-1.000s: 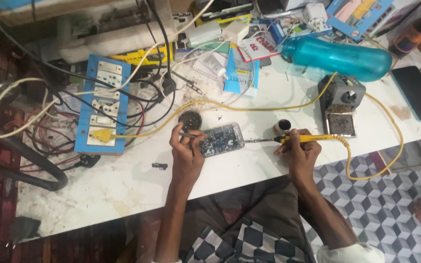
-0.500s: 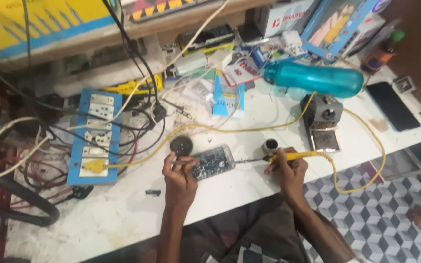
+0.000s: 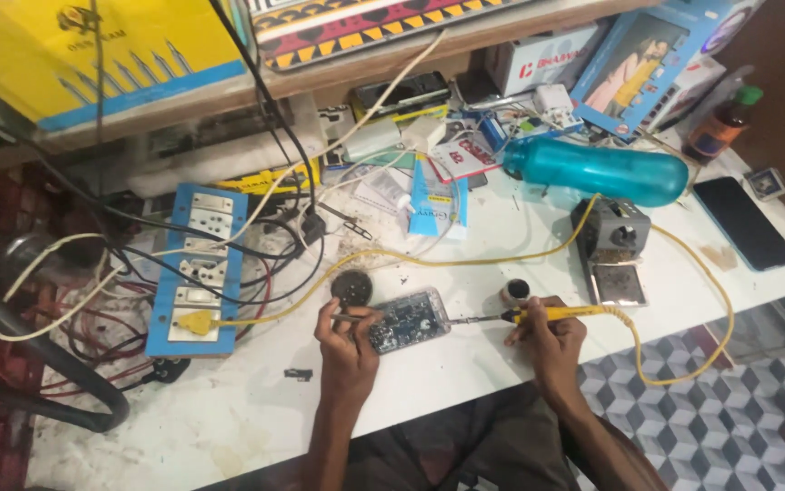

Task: The person uses a soldering iron and tweezers to work on a small circuit board. They repeatedly apply heat to specific points on the board while holding it steady with the tweezers.

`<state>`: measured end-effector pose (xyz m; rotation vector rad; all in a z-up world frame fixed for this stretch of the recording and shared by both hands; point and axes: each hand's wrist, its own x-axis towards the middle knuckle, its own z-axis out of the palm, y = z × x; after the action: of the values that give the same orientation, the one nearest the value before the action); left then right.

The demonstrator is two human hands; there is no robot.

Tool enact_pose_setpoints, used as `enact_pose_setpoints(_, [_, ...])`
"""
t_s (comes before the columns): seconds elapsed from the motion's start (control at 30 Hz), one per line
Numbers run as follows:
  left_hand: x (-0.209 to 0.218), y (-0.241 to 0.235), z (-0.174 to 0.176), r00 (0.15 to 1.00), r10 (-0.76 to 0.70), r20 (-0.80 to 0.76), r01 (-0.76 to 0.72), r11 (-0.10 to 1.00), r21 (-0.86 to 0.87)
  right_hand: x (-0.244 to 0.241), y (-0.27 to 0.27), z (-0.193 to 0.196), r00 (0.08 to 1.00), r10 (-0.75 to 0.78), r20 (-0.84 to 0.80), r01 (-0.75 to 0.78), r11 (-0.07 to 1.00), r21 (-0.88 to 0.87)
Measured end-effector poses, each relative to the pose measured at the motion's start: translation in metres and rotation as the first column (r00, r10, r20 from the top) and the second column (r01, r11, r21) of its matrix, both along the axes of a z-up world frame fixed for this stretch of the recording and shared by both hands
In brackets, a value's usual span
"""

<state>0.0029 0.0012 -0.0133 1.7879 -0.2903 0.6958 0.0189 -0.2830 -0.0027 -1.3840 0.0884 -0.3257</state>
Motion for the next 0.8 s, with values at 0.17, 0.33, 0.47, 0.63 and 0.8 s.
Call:
enact_pose_setpoints(0.17, [0.001, 0.001, 0.001, 0.998, -0.008, -0.060, 0.007, 1.000, -0.025, 0.002, -0.002, -0.002, 0.999, -0.022, -0.049, 0.019, 0.998, -0.062])
enact_pose_setpoints(0.33, [0.001, -0.001, 0.001, 1.000, -0.008, 0.018, 0.008, 1.000, 0.030, 0.000, -0.002, 0.002, 0.997, -0.028, -0.068, 0.022, 0.997, -0.079])
enact_pose_setpoints(0.47, [-0.006, 0.005, 0.002, 0.996, 0.039, -0.075, -0.031, 0.994, 0.105, -0.004, 0.003, 0.006, 0.999, -0.006, -0.042, 0.003, 0.999, -0.053])
enact_pose_setpoints(0.63, [-0.002, -0.002, 0.015, 0.999, -0.023, 0.022, 0.023, 1.000, 0.015, -0.002, 0.002, 0.013, 0.998, -0.048, -0.036, 0.045, 0.996, -0.079])
enact_pose_setpoints(0.8, [-0.003, 0.001, 0.021, 0.999, -0.016, 0.052, 0.015, 1.000, 0.023, -0.005, 0.003, 0.005, 0.998, -0.051, -0.028, 0.048, 0.994, -0.093])
